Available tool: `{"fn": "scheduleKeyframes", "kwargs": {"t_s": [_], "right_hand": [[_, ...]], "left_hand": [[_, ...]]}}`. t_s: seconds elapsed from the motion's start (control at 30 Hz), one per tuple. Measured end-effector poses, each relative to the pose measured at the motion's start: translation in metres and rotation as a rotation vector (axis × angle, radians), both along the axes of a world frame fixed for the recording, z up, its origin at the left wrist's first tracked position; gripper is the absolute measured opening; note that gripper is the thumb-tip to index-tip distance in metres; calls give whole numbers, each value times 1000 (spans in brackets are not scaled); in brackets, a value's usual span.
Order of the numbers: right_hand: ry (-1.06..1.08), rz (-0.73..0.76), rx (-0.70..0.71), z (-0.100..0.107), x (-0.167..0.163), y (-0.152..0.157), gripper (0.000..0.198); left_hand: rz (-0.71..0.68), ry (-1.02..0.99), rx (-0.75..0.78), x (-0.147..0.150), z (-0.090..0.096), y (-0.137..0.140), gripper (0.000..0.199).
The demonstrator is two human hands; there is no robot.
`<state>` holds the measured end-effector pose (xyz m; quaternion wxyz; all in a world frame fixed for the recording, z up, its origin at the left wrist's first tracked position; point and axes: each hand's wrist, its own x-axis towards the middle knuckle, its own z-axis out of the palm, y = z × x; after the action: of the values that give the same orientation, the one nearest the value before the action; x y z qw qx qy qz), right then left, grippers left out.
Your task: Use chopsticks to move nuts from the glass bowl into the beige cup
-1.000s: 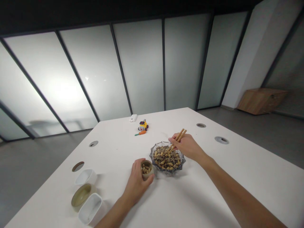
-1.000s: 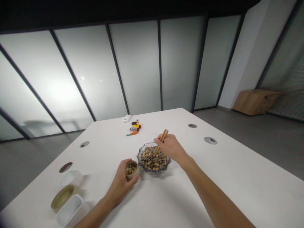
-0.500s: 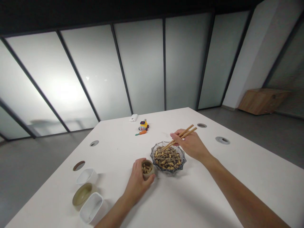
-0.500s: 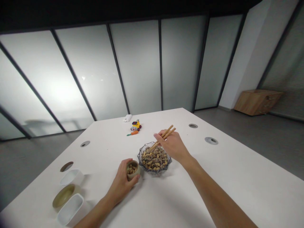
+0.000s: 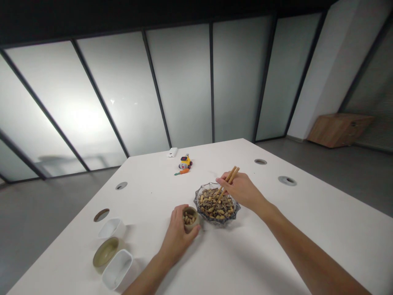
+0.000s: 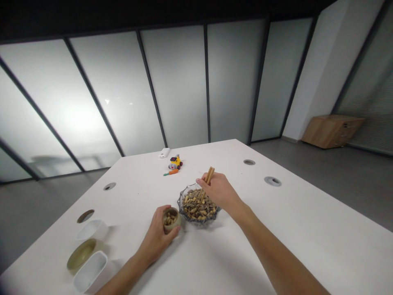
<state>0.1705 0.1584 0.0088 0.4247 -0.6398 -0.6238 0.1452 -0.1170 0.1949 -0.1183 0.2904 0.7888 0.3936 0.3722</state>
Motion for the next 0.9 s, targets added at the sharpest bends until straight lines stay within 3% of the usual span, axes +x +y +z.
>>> {"fn": "scheduleKeyframes", "kwargs": {"t_s": [0.67, 0.9], "right_hand": [[2, -12, 32, -8, 1, 3, 37], [3, -23, 80, -2, -1, 1, 35]], "left_hand": [[0, 6, 3, 0, -1, 1, 57], [-1, -3, 15, 0, -2, 2, 56]]}}
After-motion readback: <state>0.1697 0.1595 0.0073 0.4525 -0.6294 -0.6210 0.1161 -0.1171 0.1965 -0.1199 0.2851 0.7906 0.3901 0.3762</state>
